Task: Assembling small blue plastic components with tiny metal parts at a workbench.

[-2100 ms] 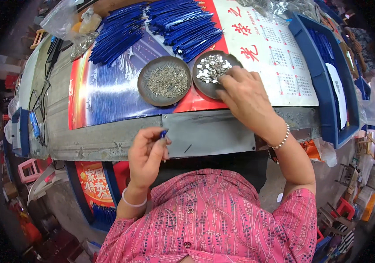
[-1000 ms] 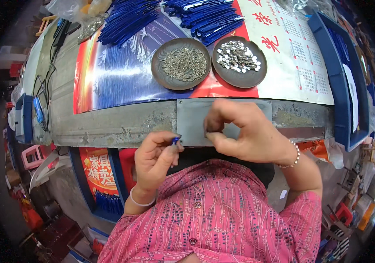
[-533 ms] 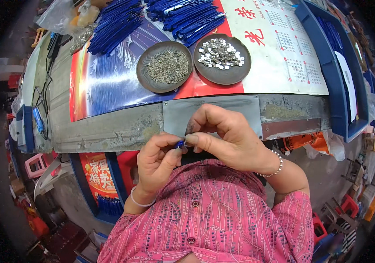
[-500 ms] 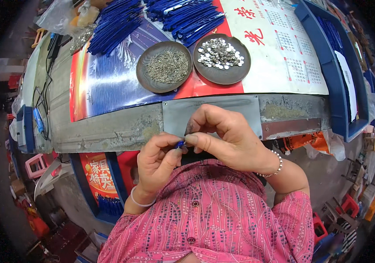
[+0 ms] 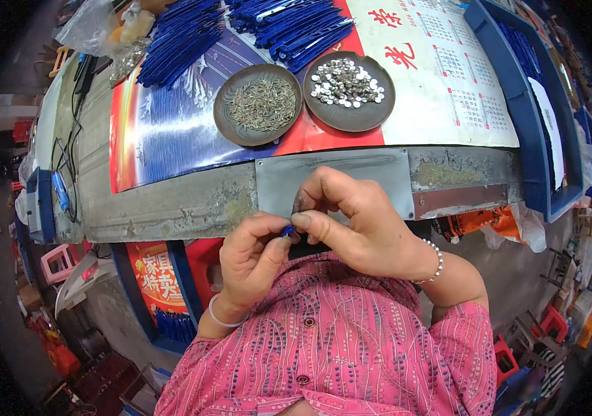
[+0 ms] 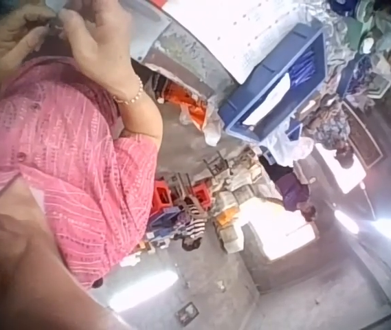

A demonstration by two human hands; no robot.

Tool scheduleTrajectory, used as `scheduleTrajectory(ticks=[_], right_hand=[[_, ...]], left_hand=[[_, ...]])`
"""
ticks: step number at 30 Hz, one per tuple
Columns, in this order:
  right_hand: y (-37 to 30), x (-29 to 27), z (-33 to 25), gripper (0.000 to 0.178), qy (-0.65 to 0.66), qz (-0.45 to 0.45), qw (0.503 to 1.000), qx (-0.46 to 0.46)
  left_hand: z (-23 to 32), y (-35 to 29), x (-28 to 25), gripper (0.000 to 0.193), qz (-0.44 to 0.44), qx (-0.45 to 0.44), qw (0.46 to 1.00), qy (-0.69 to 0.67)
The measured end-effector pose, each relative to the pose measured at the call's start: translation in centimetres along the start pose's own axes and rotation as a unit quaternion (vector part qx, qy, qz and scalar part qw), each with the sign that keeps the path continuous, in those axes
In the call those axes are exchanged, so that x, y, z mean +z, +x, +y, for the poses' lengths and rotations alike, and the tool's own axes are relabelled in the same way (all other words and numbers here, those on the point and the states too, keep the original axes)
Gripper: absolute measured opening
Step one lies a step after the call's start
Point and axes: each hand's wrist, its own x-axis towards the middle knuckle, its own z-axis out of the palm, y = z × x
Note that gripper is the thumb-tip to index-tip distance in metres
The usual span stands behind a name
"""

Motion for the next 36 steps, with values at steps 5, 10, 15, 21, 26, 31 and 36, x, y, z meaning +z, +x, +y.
scheduleTrajectory(ticks=[5,10,15,21,26,31,36], right_hand=[[0.0,0.6,0.2,0.009,-0.211,0.013,0.963,-0.165],[0.0,0.8,0.6,0.011,-0.025,0.046,0.995,-0.083],[0.6,-0.1,-0.1,0.014,-0.136,0.003,0.987,-0.082],[1.7,-2.8,-0.6,0.012,-0.277,0.059,0.954,-0.094],[3.5,-6.8,-0.4,0.019,-0.549,0.159,0.809,-0.136],[3.8,-7.1,-0.7,0.024,-0.630,0.130,0.756,-0.119],[3.9,-7.3,-0.7,0.029,-0.645,0.099,0.750,-0.105]], left_hand=[[0.1,0.1,0.3,0.017,0.038,0.091,0.990,0.097],[0.1,0.6,0.2,0.018,0.032,0.102,0.991,0.083],[0.1,1.0,0.2,0.018,0.015,0.098,0.991,0.091],[0.2,0.7,0.1,0.019,0.009,0.048,0.998,0.032],[0.7,0.9,-0.2,0.018,0.036,-0.033,0.998,-0.039],[0.6,0.7,-0.5,0.015,0.067,-0.055,0.994,-0.061],[0.3,1.0,-0.7,0.019,0.040,-0.086,0.990,-0.106]])
